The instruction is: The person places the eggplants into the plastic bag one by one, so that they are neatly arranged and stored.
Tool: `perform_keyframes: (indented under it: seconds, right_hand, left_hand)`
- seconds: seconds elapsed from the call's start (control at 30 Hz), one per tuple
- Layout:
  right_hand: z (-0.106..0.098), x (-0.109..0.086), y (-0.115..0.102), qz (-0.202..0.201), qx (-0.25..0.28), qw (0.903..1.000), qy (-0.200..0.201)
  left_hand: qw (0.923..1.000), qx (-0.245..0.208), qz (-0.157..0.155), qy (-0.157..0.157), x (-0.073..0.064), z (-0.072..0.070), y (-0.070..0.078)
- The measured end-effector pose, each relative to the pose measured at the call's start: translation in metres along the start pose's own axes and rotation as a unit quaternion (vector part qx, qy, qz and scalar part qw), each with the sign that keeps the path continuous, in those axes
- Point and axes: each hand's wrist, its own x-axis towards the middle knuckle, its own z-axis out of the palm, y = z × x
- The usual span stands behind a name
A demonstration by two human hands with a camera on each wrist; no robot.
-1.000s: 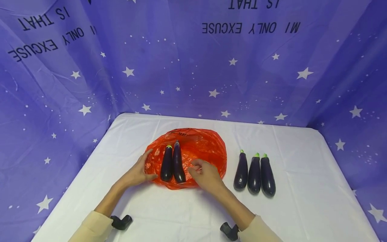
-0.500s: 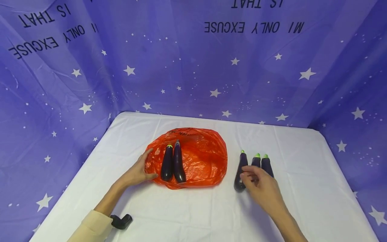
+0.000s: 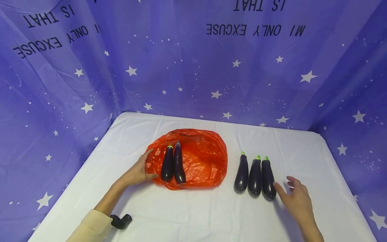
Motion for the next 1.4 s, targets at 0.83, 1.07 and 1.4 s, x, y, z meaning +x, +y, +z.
perform_keyframes:
  seconds: [0.83,1.07,1.4]
  right_hand:
    - [0.018,0.013,-0.005,0.042,0.069,0.9907,-0.109]
    - [0.019,0.015,-0.002,0.063,0.084,0.9872,-0.119]
    - [0.016,0.015,0.002,0.093,0.143,0.9751,-0.141]
  left_hand:
    - [0.9999,0.007,0.007,0.006,0.000,0.002,-0.002]
    - [0.9999,0.009,0.003,0.007,0.000,0.002,-0.002]
    - [1.0000,-0.003,0.002,0.005,0.000,0.001,-0.003]
